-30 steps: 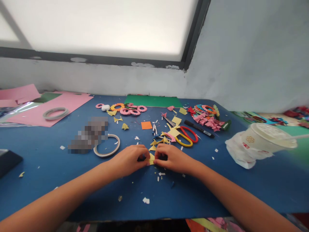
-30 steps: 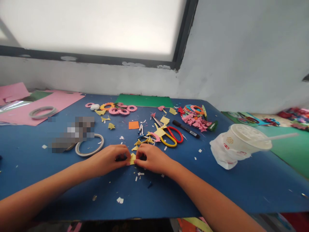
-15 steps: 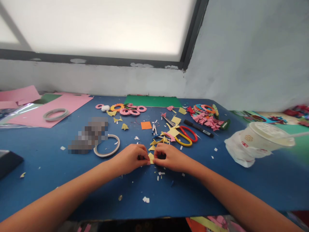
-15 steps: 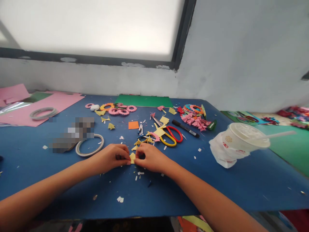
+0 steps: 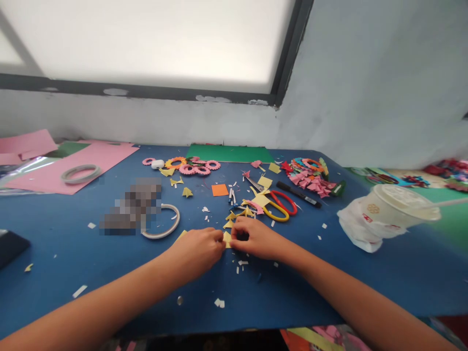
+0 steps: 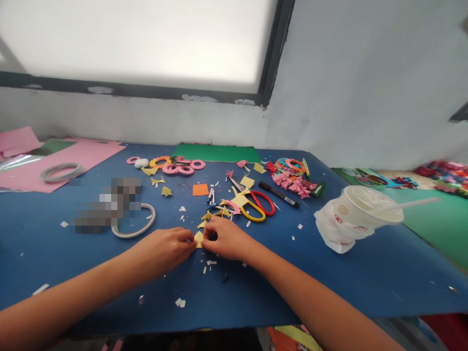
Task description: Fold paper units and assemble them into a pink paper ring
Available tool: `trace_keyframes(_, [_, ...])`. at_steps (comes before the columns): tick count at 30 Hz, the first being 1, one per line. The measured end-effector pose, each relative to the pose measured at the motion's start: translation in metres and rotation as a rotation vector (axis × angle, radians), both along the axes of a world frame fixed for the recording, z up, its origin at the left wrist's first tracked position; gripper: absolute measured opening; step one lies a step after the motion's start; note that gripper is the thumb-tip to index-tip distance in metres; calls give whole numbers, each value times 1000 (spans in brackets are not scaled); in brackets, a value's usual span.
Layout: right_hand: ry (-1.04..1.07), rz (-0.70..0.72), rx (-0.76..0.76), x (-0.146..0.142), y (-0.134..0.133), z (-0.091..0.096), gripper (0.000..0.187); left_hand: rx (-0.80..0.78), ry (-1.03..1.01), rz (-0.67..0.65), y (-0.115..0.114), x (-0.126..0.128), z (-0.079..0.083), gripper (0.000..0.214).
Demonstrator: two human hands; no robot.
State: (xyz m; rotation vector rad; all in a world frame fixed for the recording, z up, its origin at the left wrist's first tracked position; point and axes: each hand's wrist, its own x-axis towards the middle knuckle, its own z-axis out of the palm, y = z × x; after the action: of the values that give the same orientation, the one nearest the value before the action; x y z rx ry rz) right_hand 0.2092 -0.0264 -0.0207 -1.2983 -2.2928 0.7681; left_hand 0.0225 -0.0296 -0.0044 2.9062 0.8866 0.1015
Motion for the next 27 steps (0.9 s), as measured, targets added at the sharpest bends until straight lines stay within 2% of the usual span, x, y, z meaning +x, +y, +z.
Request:
trace_keyframes(4, [-2, -6, 4, 0, 1, -1, 10, 167, 216, -63, -10, 4, 3, 20])
trace_keyframes(9, [4, -14, 4, -1, 2, -3, 15, 235, 278, -105, -19, 7, 3, 20])
trace_keyframes(15, [19, 21, -39, 4, 3, -4, 13, 192, 240, -103, -10, 1, 5, 17])
trace_keyframes(21, [21, 21, -57, 5, 3, -3, 6, 172, 177, -196, 1, -6, 8, 17])
trace_keyframes(27, [8, -2, -56, 3, 2, -1, 6, 170, 140, -120, -4, -5, 8, 18])
